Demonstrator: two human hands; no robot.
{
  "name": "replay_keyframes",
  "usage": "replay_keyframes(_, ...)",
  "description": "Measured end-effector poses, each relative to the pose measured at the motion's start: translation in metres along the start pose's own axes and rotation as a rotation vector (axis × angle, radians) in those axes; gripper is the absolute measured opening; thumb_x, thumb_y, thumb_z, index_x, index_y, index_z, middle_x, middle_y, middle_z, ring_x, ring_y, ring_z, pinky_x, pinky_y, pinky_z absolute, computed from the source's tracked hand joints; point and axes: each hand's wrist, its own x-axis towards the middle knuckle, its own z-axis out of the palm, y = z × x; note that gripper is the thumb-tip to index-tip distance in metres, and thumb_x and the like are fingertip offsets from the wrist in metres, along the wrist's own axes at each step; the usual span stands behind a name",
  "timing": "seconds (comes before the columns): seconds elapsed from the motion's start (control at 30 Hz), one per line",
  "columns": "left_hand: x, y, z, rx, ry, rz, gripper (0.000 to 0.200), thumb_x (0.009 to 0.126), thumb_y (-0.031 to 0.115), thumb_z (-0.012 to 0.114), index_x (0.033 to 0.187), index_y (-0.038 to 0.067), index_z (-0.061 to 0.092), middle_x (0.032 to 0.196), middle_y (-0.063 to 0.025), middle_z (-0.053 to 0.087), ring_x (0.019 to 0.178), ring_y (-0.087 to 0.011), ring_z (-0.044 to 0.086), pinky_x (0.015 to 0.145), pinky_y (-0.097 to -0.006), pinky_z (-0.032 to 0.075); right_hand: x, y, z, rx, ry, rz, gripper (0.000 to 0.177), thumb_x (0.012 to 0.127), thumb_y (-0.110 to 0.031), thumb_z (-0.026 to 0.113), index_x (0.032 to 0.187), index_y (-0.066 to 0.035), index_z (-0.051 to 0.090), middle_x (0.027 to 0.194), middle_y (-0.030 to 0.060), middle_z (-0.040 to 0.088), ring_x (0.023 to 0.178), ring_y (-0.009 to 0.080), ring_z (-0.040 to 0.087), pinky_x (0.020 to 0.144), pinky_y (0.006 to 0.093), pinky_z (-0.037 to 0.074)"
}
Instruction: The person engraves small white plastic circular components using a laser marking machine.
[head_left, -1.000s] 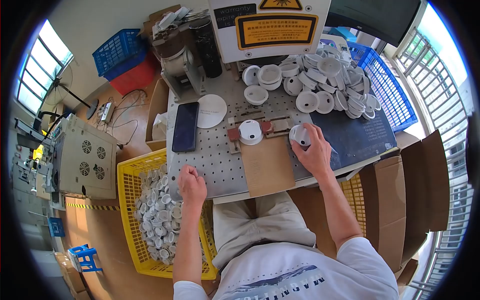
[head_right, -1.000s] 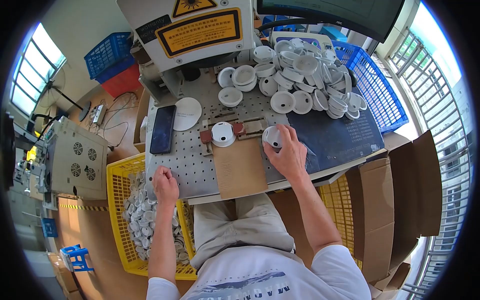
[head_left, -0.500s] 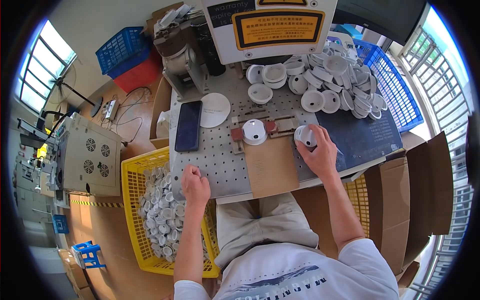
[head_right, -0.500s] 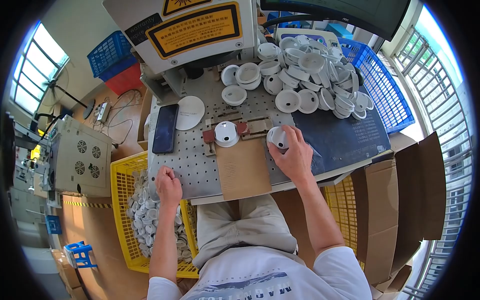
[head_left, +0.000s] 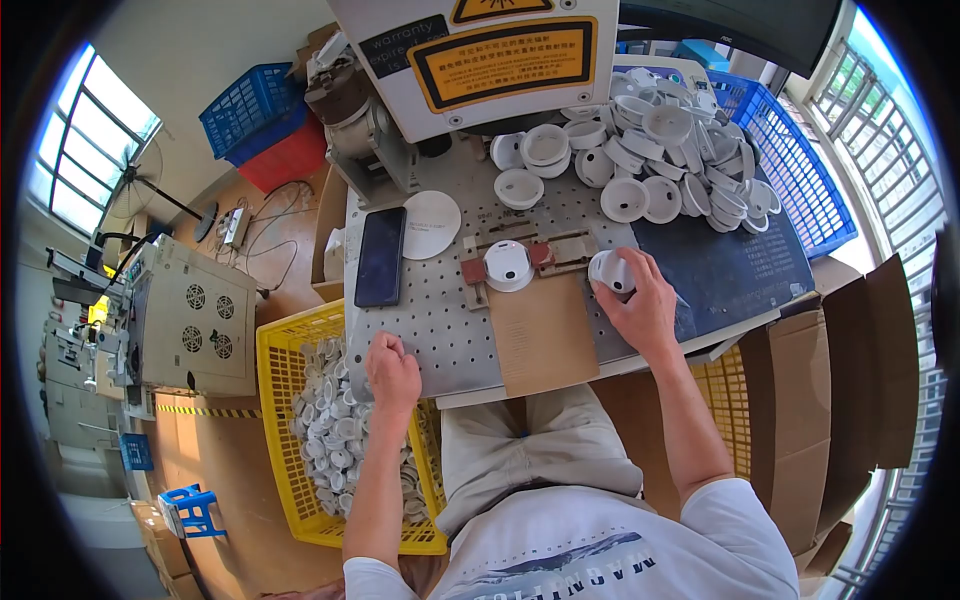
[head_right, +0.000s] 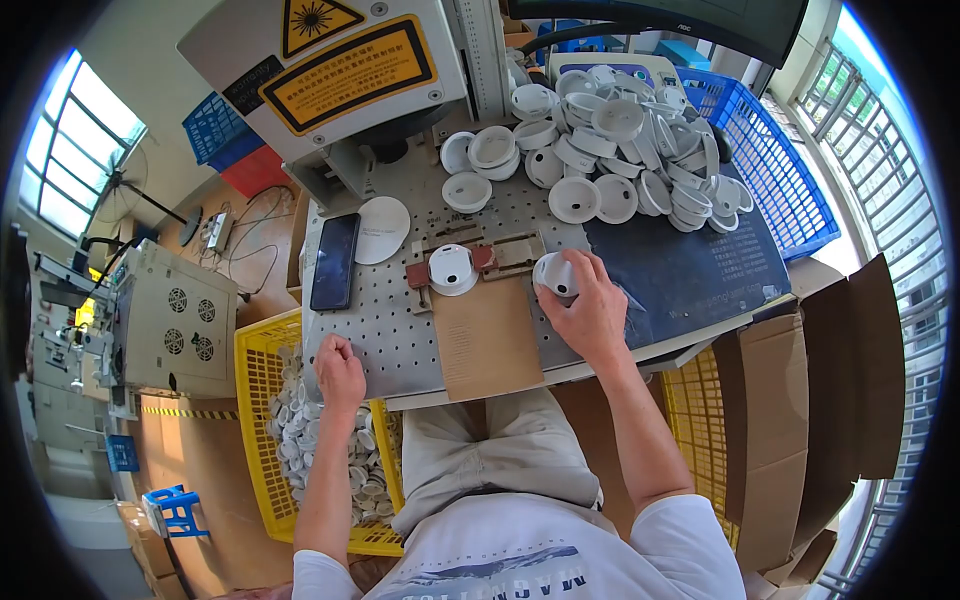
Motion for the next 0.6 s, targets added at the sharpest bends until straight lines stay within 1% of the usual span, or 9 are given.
replay_keyframes(0.1, 0.019, 0.017, 0.006, -0.034, 0.023, -0.019, 0.019, 0.066, -0.009, 0.049, 0.083, -0.003, 0.051, 0.085, -0.0147, 0.053, 0.078, -0.0326, 0.052, 0.073, -0.0423, 0.042, 0.000, 0.002, -0.002, 0.097, -0.035, 0.101, 0.046, 0.077, -0.023, 0.075, 0.116, -0.004, 0.060, 0.114, 0.0147, 0.064, 0.086, 0.0352, 0.067, 0.073, 0.0392, 0.055)
replay_keyframes(0.17, 0.043, 0.049, 0.016, -0.030, 0.085, 0.244, 0.013, 0.066, -0.009, 0.053, 0.078, -0.006, 0.057, 0.100, -0.0183, 0.054, 0.091, -0.0337, 0.053, 0.083, -0.0421, 0.043, 0.000, 0.004, -0.001, 0.150, -0.038, 0.098, 0.045, 0.077, -0.020, 0.075, 0.116, -0.004, 0.059, 0.112, 0.0144, 0.065, 0.083, 0.0323, 0.068, 0.071, 0.0373, 0.054)
replay_keyframes(0.23, 0.069, 0.085, 0.032, 0.068, 0.053, 0.397, 0.004, 0.065, -0.007, 0.060, 0.069, -0.008, 0.061, 0.116, -0.0216, 0.052, 0.104, -0.0374, 0.051, 0.091, -0.0429, 0.042, 0.002, 0.003, 0.000, 0.188, -0.048, 0.075, 0.045, 0.077, -0.018, 0.074, 0.116, -0.003, 0.059, 0.111, 0.0141, 0.065, 0.081, 0.0294, 0.068, 0.069, 0.0354, 0.054)
replay_keyframes(0.3, 0.086, 0.120, 0.057, 0.046, 0.057, 0.446, 0.008, 0.067, -0.002, 0.063, 0.062, -0.008, 0.064, 0.110, -0.0227, 0.058, 0.107, -0.0394, 0.050, 0.092, -0.0450, 0.042, 0.001, 0.006, -0.001, 0.331, -0.049, 0.196, 0.045, 0.078, -0.015, 0.074, 0.118, -0.001, 0.059, 0.108, 0.0133, 0.064, 0.073, 0.0214, 0.065, 0.064, 0.0309, 0.053)
replay_keyframes(0.33, 0.089, 0.131, 0.072, 0.139, -0.021, 0.491, 0.010, 0.067, 0.002, 0.064, 0.063, -0.008, 0.065, 0.102, -0.0226, 0.060, 0.108, -0.0390, 0.049, 0.093, -0.0456, 0.042, 0.001, 0.008, -0.002, 0.319, -0.054, 0.183, 0.045, 0.078, -0.015, 0.074, 0.118, -0.001, 0.059, 0.108, 0.0133, 0.064, 0.073, 0.0214, 0.065, 0.064, 0.0309, 0.053)
replay_keyframes(0.4, 0.084, 0.150, 0.091, 0.223, -0.096, 0.521, 0.013, 0.067, 0.006, 0.066, 0.064, -0.007, 0.067, 0.095, -0.0225, 0.062, 0.109, -0.0386, 0.049, 0.093, -0.0462, 0.041, 0.000, 0.011, -0.001, 0.482, -0.017, 0.233, 0.045, 0.080, -0.012, 0.073, 0.121, 0.000, 0.056, 0.097, 0.0083, 0.063, 0.066, 0.0121, 0.059, 0.059, 0.0251, 0.048)
replay_keyframes(0.47, 0.072, 0.163, 0.098, 0.249, -0.482, 0.587, 0.016, 0.066, 0.012, 0.066, 0.062, -0.003, 0.069, 0.083, -0.0237, 0.062, 0.110, -0.0391, 0.048, 0.094, -0.0491, 0.040, 0.001, 0.008, -0.004, 0.556, -0.014, 0.249, 0.046, 0.081, -0.010, 0.073, 0.122, 0.000, 0.055, 0.091, 0.0058, 0.063, 0.063, 0.0075, 0.056, 0.057, 0.0221, 0.046)
replay_keyframes(0.5, 0.057, 0.162, 0.099, 0.243, -0.479, 0.575, 0.016, 0.066, 0.012, 0.066, 0.062, -0.003, 0.069, 0.083, -0.0237, 0.062, 0.110, -0.0391, 0.048, 0.094, -0.0491, 0.040, 0.000, 0.001, -0.009, 0.520, -0.044, 0.216, 0.046, 0.082, -0.009, 0.073, 0.123, 0.000, 0.054, 0.085, 0.0033, 0.062, 0.062, 0.0058, 0.054, 0.056, 0.0213, 0.045)
replay_keyframes(0.6, 0.032, 0.153, 0.087, 0.164, -0.209, 0.649, 0.014, 0.065, 0.013, 0.067, 0.064, 0.001, 0.073, 0.099, -0.0306, 0.061, 0.118, -0.0431, 0.045, 0.098, -0.0571, 0.036, 0.003, -0.019, -0.010, 0.493, -0.111, 0.191, 0.047, 0.082, -0.007, 0.073, 0.124, 0.001, 0.054, 0.077, 0.0006, 0.061, 0.061, 0.0040, 0.052, 0.056, 0.0203, 0.044)
